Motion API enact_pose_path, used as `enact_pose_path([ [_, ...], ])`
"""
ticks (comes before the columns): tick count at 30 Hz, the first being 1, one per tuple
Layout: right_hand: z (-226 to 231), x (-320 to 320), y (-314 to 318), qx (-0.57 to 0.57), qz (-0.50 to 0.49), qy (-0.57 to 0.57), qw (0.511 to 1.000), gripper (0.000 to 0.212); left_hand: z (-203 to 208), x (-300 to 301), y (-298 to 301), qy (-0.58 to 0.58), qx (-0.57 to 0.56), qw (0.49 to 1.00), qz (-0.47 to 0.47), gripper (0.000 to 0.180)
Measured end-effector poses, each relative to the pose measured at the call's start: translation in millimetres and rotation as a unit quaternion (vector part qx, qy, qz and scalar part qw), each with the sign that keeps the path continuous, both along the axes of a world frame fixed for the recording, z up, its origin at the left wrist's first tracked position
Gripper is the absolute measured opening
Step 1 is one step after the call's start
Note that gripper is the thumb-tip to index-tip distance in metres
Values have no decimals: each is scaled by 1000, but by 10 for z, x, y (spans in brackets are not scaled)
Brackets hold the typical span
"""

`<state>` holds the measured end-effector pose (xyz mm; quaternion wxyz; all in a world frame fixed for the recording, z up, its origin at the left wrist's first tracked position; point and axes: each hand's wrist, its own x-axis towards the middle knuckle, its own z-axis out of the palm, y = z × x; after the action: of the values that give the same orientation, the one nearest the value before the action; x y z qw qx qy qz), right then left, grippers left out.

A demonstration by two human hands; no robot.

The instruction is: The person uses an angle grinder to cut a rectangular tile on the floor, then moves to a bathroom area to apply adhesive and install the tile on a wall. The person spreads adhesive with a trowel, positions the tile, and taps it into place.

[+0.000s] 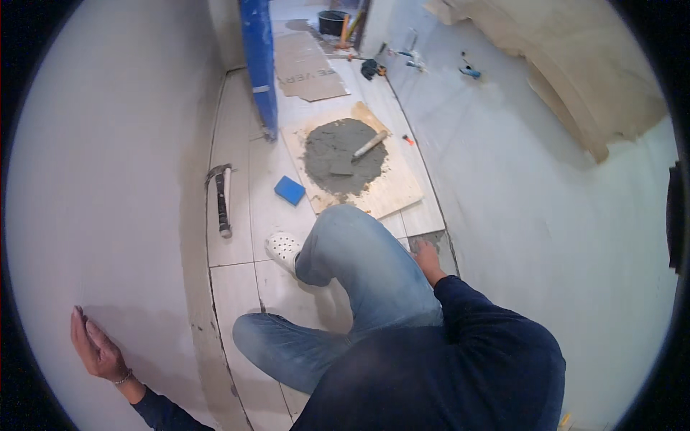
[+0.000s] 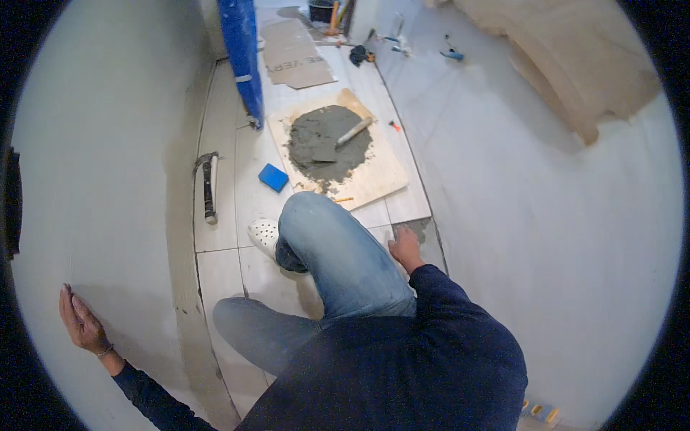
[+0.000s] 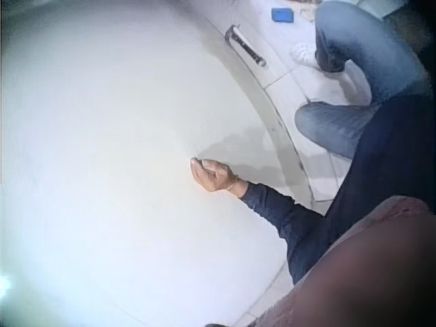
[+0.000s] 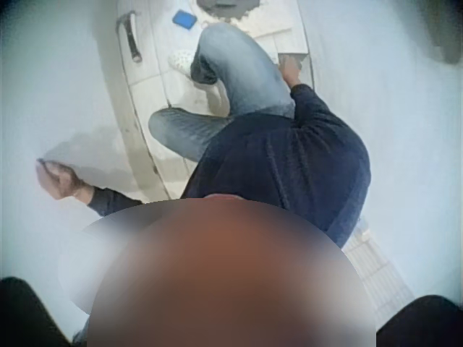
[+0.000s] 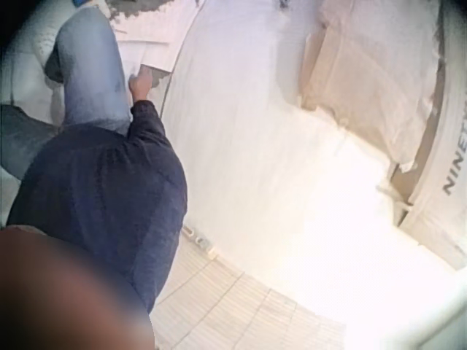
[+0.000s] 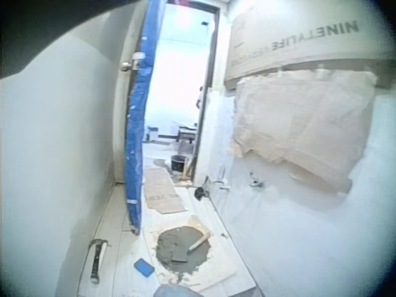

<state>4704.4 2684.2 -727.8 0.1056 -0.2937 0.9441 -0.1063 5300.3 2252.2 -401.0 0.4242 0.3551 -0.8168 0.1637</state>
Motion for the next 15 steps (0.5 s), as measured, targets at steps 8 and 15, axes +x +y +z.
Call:
enact_pose_path([
  [8, 60, 39, 472, -50, -99, -3, 994, 48, 11, 56, 30, 53, 26, 998, -19, 29],
  [15, 213, -892, -426, -191, -1, 84, 978, 55, -19, -173, 41, 69, 54, 995, -40, 30],
])
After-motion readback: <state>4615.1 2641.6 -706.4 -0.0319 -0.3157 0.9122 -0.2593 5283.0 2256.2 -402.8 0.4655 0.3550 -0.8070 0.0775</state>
